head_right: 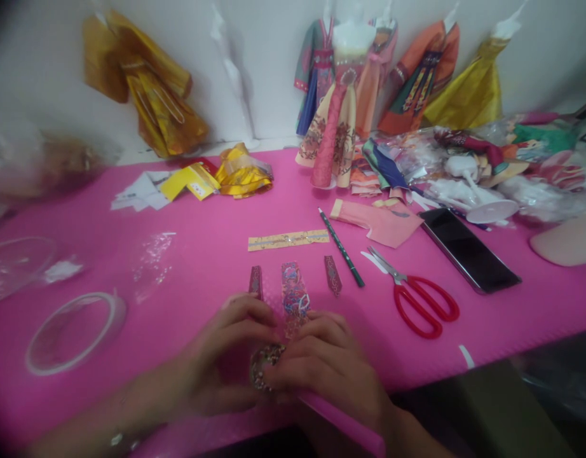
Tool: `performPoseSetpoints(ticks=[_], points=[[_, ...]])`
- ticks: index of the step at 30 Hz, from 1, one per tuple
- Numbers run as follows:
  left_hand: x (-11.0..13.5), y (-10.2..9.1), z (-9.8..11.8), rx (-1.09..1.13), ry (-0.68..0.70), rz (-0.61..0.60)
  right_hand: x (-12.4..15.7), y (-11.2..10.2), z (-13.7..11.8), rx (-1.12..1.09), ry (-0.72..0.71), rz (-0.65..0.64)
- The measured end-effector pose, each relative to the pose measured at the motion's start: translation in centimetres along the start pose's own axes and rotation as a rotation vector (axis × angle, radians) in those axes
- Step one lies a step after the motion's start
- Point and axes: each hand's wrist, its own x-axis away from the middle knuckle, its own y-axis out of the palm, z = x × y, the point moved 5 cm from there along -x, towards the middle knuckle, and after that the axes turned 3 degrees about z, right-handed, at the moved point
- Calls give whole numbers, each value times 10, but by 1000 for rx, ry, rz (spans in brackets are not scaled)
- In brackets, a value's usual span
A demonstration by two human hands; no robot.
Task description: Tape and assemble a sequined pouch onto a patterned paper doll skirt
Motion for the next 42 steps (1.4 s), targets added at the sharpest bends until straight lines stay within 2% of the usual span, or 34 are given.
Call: performPoseSetpoints(ticks=[18, 42], points=[[1, 1, -2, 14, -3, -11, 3, 0, -2, 16, -51, 5], [2, 3, -2, 28, -2, -23, 2, 2, -1, 25, -37, -18]])
